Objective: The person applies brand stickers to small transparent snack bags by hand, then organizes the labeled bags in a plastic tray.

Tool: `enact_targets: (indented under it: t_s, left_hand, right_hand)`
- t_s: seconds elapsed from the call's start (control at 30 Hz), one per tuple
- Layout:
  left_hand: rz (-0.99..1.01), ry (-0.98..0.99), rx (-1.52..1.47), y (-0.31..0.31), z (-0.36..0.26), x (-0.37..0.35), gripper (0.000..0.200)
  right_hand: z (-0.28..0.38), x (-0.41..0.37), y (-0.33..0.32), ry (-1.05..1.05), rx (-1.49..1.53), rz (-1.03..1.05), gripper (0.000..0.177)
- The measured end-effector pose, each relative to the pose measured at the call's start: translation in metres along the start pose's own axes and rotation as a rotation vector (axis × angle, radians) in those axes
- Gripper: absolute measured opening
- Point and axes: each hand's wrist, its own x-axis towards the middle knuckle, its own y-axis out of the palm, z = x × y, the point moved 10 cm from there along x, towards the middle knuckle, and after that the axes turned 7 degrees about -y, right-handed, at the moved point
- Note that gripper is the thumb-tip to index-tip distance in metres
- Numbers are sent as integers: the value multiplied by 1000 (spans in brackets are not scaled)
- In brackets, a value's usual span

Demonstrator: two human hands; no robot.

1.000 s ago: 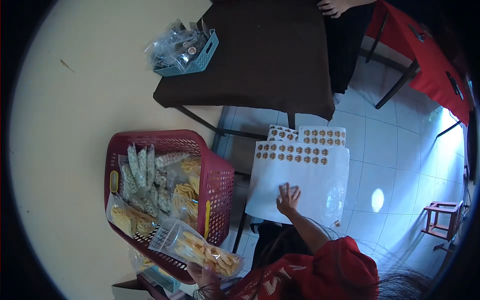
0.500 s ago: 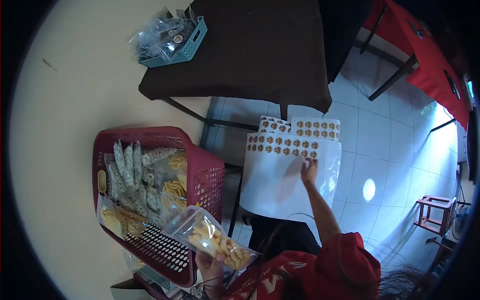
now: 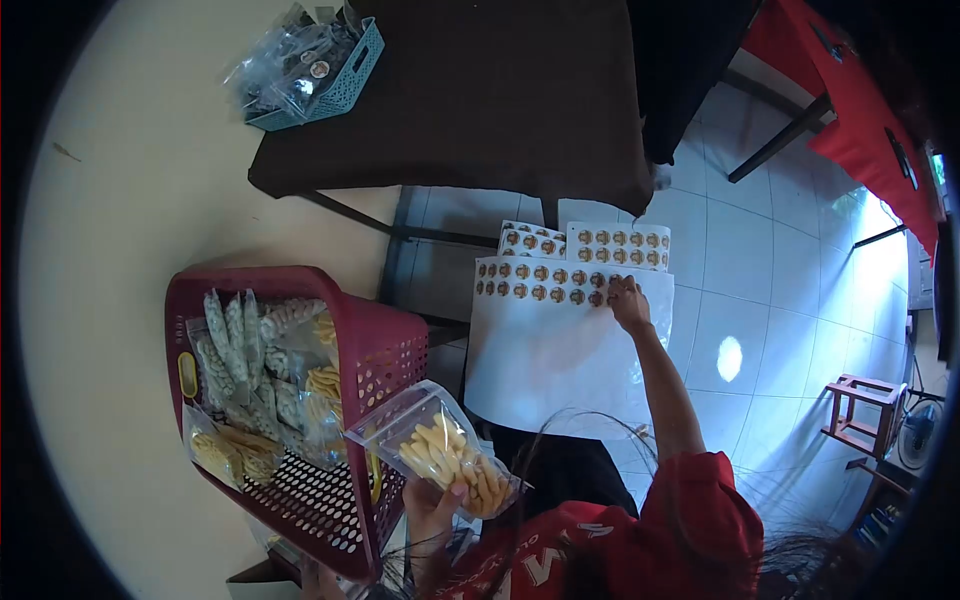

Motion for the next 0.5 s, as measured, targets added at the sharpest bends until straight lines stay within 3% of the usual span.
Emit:
enact_targets:
  t_s: [0.5]
  left_hand:
    - [-4,-34,18,-1,7,-3,52]
  right_hand:
    - [16,9,12,-200,-231,180,11]
